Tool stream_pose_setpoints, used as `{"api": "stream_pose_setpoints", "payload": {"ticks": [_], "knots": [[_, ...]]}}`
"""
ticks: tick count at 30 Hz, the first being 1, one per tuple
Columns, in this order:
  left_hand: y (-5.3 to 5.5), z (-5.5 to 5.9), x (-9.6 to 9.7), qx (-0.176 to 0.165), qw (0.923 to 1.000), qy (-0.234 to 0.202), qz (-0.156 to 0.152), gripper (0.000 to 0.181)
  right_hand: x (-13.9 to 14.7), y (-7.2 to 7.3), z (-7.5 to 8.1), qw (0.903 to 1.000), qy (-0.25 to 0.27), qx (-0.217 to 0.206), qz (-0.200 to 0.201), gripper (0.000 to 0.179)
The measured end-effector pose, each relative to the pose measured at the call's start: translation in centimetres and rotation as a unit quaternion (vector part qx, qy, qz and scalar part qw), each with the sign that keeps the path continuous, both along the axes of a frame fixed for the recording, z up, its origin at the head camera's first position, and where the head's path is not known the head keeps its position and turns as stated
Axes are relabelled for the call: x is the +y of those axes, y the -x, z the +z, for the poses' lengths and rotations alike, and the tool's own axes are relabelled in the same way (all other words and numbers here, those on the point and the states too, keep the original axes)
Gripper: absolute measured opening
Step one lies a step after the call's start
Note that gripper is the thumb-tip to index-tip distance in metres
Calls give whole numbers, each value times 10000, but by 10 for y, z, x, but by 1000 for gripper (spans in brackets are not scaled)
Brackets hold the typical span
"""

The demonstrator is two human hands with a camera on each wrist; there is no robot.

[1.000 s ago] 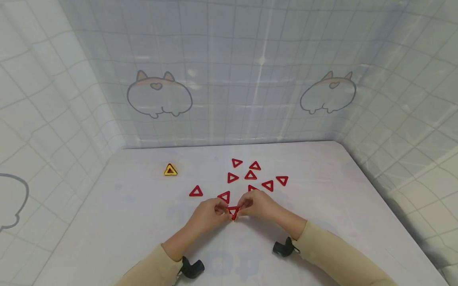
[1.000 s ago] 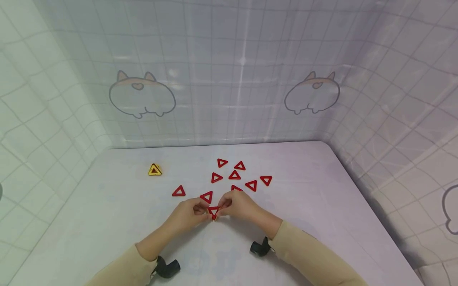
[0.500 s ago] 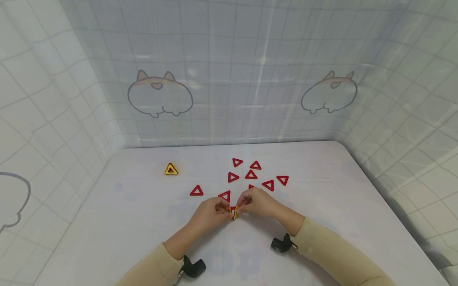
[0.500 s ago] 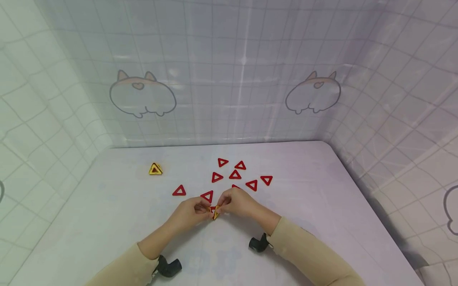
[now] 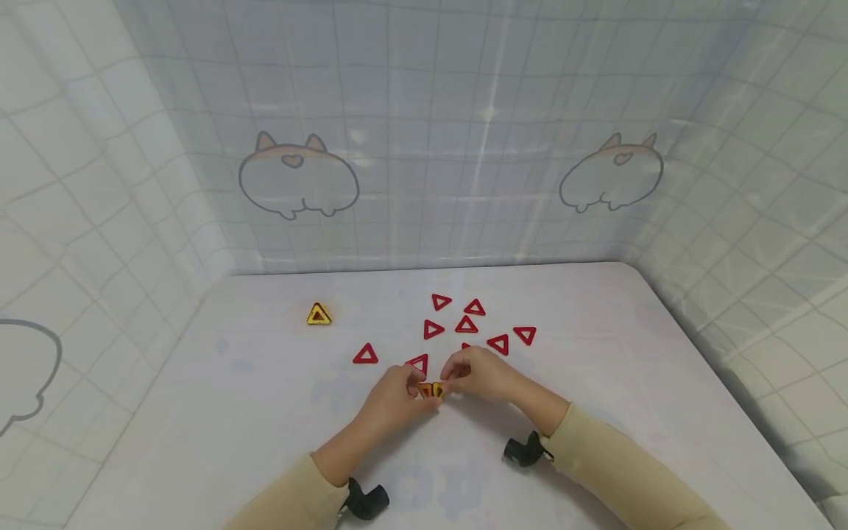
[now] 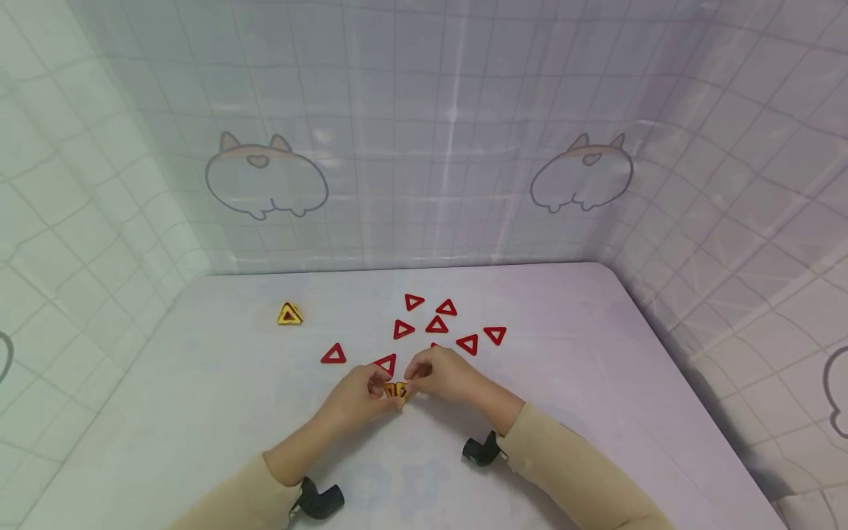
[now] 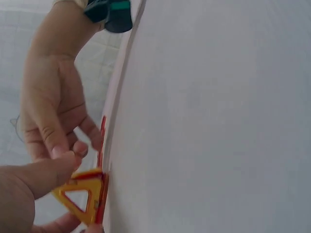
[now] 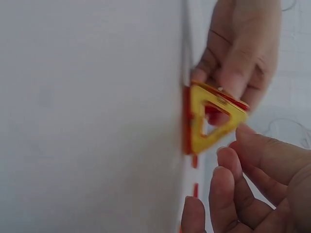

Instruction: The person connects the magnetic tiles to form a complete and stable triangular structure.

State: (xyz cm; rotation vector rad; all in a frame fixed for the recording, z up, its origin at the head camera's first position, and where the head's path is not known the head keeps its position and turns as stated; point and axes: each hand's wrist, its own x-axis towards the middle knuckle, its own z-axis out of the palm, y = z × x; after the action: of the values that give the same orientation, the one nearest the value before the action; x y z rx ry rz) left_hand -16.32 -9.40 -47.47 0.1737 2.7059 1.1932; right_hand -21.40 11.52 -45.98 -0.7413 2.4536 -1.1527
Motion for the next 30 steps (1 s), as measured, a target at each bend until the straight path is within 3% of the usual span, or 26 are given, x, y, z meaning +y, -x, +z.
{"api": "stream_pose_setpoints", "payload": {"ticks": [8,15,21,24,30], "knots": [[0,-1,7,-35,9996,287,50,39,11,17,24,9987,-325,212,-322,15],[1,5,1,-109,9977,142,-653,38,18,47,48,9977,-238,208,-594,18],[4,2,1,-235,9966,175,-764,51,10,79,42,9957,-376,270,-805,16],[6,2,-1,-263,9964,187,-790,49,2,94,35,9942,-413,249,-957,19],[9,3,-6,-231,9919,279,-1218,43,-14,118,18,9878,-491,26,-1477,30]]}}
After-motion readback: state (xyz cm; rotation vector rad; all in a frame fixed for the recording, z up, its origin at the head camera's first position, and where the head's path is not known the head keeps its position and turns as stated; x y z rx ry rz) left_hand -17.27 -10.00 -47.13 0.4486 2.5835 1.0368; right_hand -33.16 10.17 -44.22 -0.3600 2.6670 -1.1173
